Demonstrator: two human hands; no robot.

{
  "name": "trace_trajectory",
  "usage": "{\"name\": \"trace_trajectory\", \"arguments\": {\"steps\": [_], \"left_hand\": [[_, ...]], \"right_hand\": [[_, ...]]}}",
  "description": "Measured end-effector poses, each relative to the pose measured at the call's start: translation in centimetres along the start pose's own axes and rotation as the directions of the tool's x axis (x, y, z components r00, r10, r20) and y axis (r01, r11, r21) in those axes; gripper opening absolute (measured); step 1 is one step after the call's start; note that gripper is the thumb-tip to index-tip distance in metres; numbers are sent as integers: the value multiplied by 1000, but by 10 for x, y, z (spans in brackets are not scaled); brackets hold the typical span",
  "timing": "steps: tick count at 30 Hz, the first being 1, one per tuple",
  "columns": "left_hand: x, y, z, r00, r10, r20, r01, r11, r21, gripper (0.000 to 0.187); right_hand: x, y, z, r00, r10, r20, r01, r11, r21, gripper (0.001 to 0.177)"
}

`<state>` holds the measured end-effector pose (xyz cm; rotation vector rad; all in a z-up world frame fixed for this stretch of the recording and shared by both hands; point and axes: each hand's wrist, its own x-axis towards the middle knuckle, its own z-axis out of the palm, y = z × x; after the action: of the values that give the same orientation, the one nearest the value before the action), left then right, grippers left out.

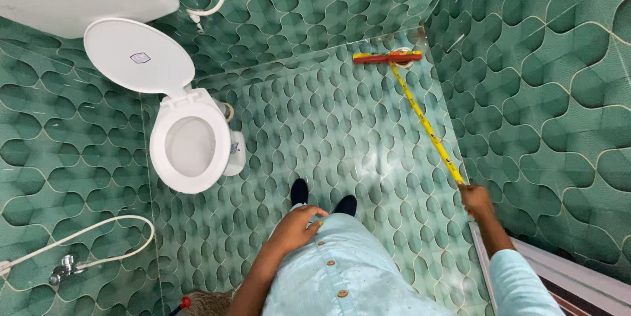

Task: The person uses a squeegee with a long yellow handle to push water across a tiled bathroom floor, maneuvering it around the base of a toilet and near a floor drain.

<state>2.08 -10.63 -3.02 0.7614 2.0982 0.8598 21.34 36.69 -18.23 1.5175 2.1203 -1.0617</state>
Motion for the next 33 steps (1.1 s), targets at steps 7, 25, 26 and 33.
{"name": "trace_trajectory", "arguments": {"steps": [7, 25, 26, 33], "left_hand": [[-1, -5, -5, 1000, 26, -6, -26, 1000, 9, 28], [-11, -20, -9, 996, 71, -52, -71, 997, 6, 25], [-10, -20, -9, 996, 71, -53, -71, 997, -2, 25], [-12, -17, -8, 994, 100, -54, -100, 995, -9, 27]], "right_hand": [[1, -15, 28, 996, 92, 14, -93, 979, 181, 47], [49, -66, 25, 991, 85, -104, -77, 994, 80, 61], [49, -68, 29, 991, 113, -77, -100, 984, 148, 57], [25, -76, 71, 990, -43, -136, 44, 999, -1, 66]]}}
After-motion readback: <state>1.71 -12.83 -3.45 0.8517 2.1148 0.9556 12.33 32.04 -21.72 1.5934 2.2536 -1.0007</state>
